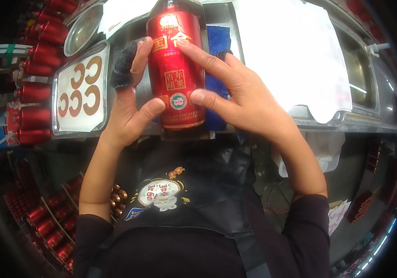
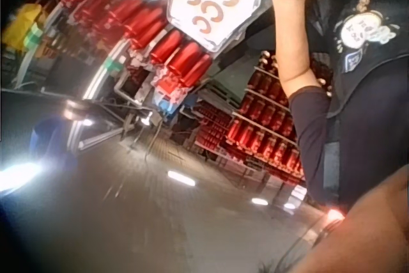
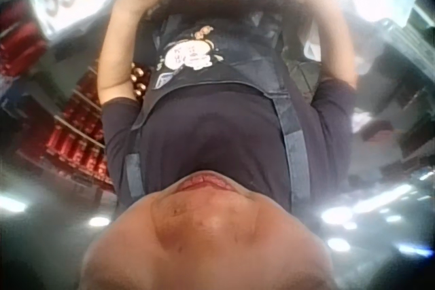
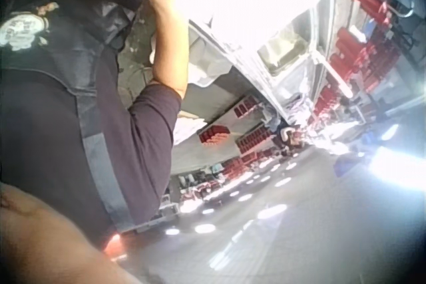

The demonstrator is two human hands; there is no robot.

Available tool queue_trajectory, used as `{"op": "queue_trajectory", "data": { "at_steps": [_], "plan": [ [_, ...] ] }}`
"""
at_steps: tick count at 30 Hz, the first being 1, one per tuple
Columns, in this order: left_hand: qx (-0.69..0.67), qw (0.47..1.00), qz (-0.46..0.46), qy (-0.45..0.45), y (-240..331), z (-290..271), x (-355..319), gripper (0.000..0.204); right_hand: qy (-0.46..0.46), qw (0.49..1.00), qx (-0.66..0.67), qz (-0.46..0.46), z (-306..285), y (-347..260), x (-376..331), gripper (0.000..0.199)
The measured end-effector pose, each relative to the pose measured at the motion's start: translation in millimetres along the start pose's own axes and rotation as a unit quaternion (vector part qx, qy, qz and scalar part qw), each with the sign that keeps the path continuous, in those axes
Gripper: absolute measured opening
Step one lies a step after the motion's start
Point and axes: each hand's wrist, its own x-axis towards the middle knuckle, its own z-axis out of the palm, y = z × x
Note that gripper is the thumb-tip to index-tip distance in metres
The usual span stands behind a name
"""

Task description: The person applies gold circular labels to red cylindrical containers. They peel each label from a backing sheet, position it on the container, and smooth it down with their fingers. The process is repeated for multiple containers.

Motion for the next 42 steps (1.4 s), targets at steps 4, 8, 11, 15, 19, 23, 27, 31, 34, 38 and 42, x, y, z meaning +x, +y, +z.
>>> {"op": "queue_trajectory", "data": {
  "at_steps": [4, 8, 11, 15, 19, 23, 27, 31, 34, 38, 42],
  "plan": [
    [-0.007, 1.000, 0.004, -0.002, -4, 1, 1, 0.093, -0.008, 0.999, -0.048, -0.008, 2, 0, -5, 0.087],
    [-0.029, 0.999, 0.005, -0.018, -5, -4, 0, 0.091, 0.011, 0.997, -0.066, -0.032, 5, 1, -4, 0.090],
    [-0.121, 0.991, -0.061, 0.021, -2, 2, -7, 0.088, 0.018, 1.000, 0.023, -0.009, 2, 1, -1, 0.087],
    [-0.199, 0.972, -0.112, 0.049, -6, 19, -12, 0.087, 0.023, 0.998, -0.049, -0.015, 0, -1, 6, 0.080],
    [-0.245, 0.959, -0.133, 0.056, -13, 24, -13, 0.087, 0.049, 0.993, -0.103, -0.017, 8, -5, 12, 0.076],
    [-0.225, 0.965, -0.123, 0.046, -12, 22, -14, 0.087, 0.049, 0.994, -0.099, 0.001, 12, -9, 11, 0.076],
    [-0.202, 0.971, -0.103, 0.074, -7, 20, -11, 0.084, 0.047, 0.996, -0.082, 0.003, 9, -9, 10, 0.077],
    [-0.083, 0.995, -0.027, 0.052, -2, 10, -6, 0.081, 0.059, 0.995, -0.085, 0.000, 5, -6, 11, 0.077],
    [0.013, 1.000, -0.006, 0.020, 1, 7, -5, 0.080, 0.058, 0.994, -0.094, -0.012, 5, -2, 12, 0.074],
    [0.031, 0.999, -0.007, 0.009, 0, 8, -4, 0.077, 0.036, 0.996, -0.077, -0.011, 7, 6, 12, 0.073],
    [-0.013, 1.000, 0.007, 0.025, -1, 7, -4, 0.077, 0.027, 0.998, -0.040, -0.044, 3, 11, 8, 0.074]
  ]
}}
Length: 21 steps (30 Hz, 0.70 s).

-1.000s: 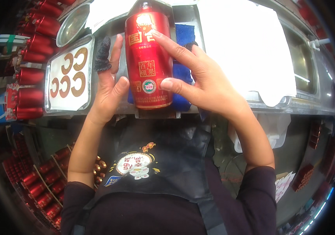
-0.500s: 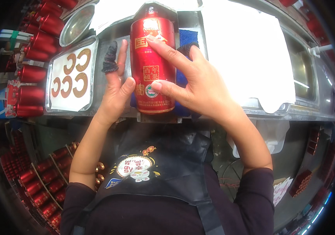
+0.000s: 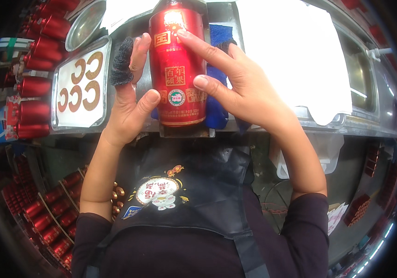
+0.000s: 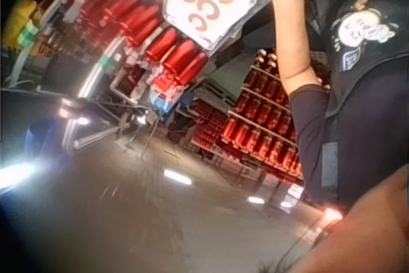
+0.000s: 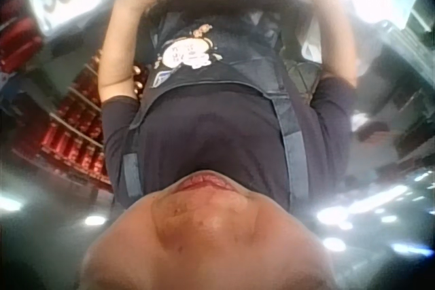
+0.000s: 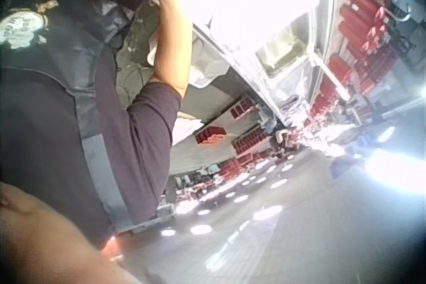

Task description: The person applies gold circular labels to red cylindrical containers. They peel each label from a backing sheet, position it on the container, and smooth it down with their fingers. The process is repeated for multiple containers.

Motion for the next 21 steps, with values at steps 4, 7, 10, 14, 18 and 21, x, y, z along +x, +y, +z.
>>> {"op": "queue_trajectory", "data": {
  "at_steps": [4, 7, 10, 14, 18, 21],
  "plan": [
    [0.015, 1.000, -0.012, -0.012, 0.6, 3.1, -3.3, 0.080, -0.028, 0.999, -0.023, 0.000, -3.6, 0.5, -5.7, 0.075],
    [0.030, 0.999, -0.016, -0.018, 0.4, 4.7, -3.6, 0.082, -0.023, 0.999, -0.026, -0.001, -4.1, 0.1, -6.1, 0.076],
    [0.025, 0.999, -0.016, -0.019, 0.3, 3.4, -2.6, 0.084, -0.031, 0.999, -0.017, 0.007, -3.9, -0.5, -5.7, 0.078],
    [0.031, 0.999, 0.002, -0.011, 1.4, 0.4, -1.3, 0.086, -0.033, 0.999, 0.007, 0.010, -2.2, -0.4, -7.0, 0.083],
    [0.044, 0.998, -0.020, -0.035, 3.6, -1.5, -1.0, 0.086, -0.030, 0.999, 0.004, 0.010, 1.8, -0.6, -10.7, 0.089],
    [0.034, 0.999, -0.018, -0.031, 3.3, -1.8, -0.7, 0.086, -0.026, 1.000, 0.000, 0.009, 2.5, 0.0, -10.5, 0.090]
  ]
}}
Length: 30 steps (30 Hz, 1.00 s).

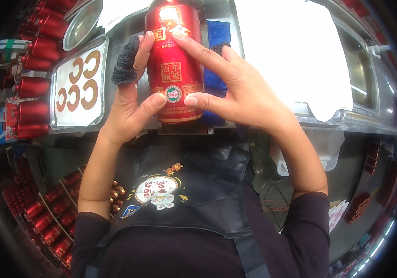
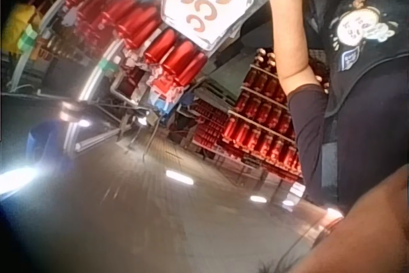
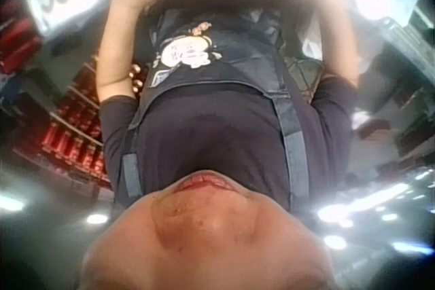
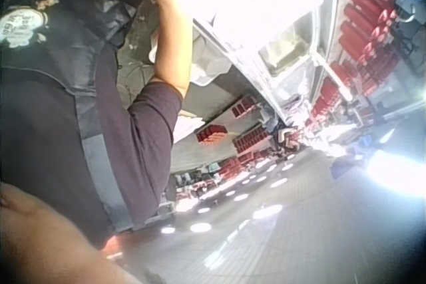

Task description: The person applies gold circular labels to red cylindrical containers. They peel each label from a backing sheet, position it on the container, and smooth it down with their fingers. The process is repeated for multiple containers.

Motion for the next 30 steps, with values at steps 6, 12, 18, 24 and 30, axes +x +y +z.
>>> {"op": "queue_trajectory", "data": {
  "at_steps": [6, 12, 18, 24, 30],
  "plan": [
    [0.018, 1.000, 0.013, 0.012, 1, 2, -1, 0.088, -0.005, 0.999, 0.039, 0.024, -3, 0, 0, 0.091],
    [0.055, 0.998, 0.008, -0.005, 8, -2, 0, 0.093, 0.098, 0.983, 0.147, 0.057, -6, 7, 2, 0.076],
    [0.002, 1.000, -0.020, -0.020, 10, 0, -3, 0.109, 0.343, 0.733, 0.499, 0.310, -38, 18, 15, 0.041],
    [-0.133, 0.991, -0.027, 0.016, 7, 11, -5, 0.116, 0.170, 0.979, 0.109, -0.038, -3, -38, -24, 0.040],
    [-0.109, 0.992, -0.063, 0.004, 7, 13, -8, 0.119, 0.203, 0.949, -0.118, -0.211, -39, -31, 97, 0.034]
  ]
}}
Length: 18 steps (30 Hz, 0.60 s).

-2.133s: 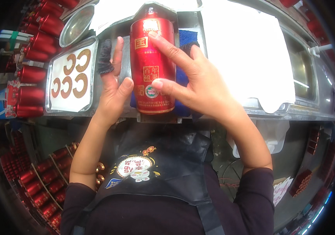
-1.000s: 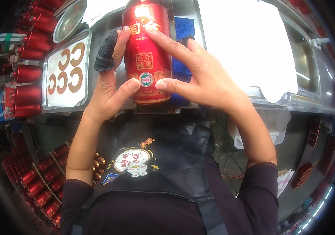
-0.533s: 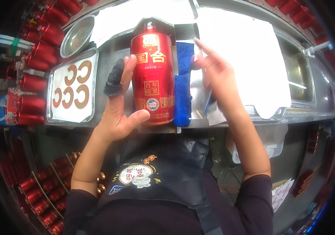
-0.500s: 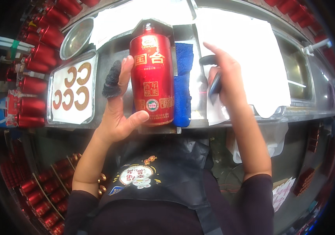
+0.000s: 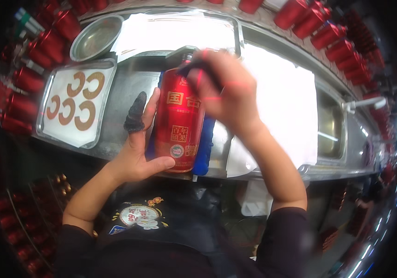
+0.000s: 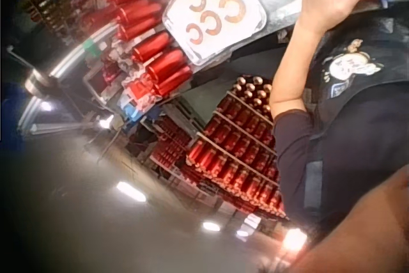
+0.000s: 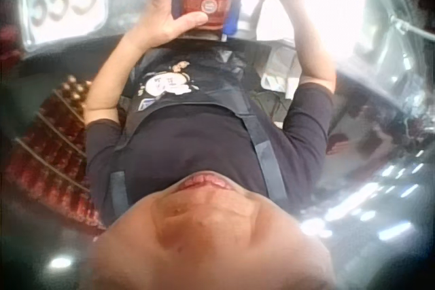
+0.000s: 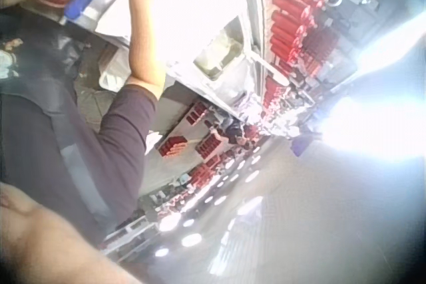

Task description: The person applies gold circular labels to red cylindrical containers. They peel each label from a backing sheet, position it on the container, and smooth it down with their fingers. The process is repeated for multiple containers.

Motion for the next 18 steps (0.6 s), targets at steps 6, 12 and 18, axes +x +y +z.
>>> {"op": "queue_trajectory", "data": {
  "at_steps": [6, 12, 18],
  "plan": [
    [0.036, 0.998, 0.006, 0.047, -1, 8, -6, 0.118, -0.263, 0.950, 0.157, -0.054, -17, 1, 16, 0.033],
    [0.005, 0.998, 0.007, 0.064, -1, 9, -9, 0.119, -0.049, 0.995, 0.073, 0.036, 4, -11, 47, 0.026],
    [-0.150, 0.983, -0.074, 0.078, 4, 10, -6, 0.104, -0.066, 0.987, 0.107, 0.096, -6, -31, -57, 0.028]
  ]
}}
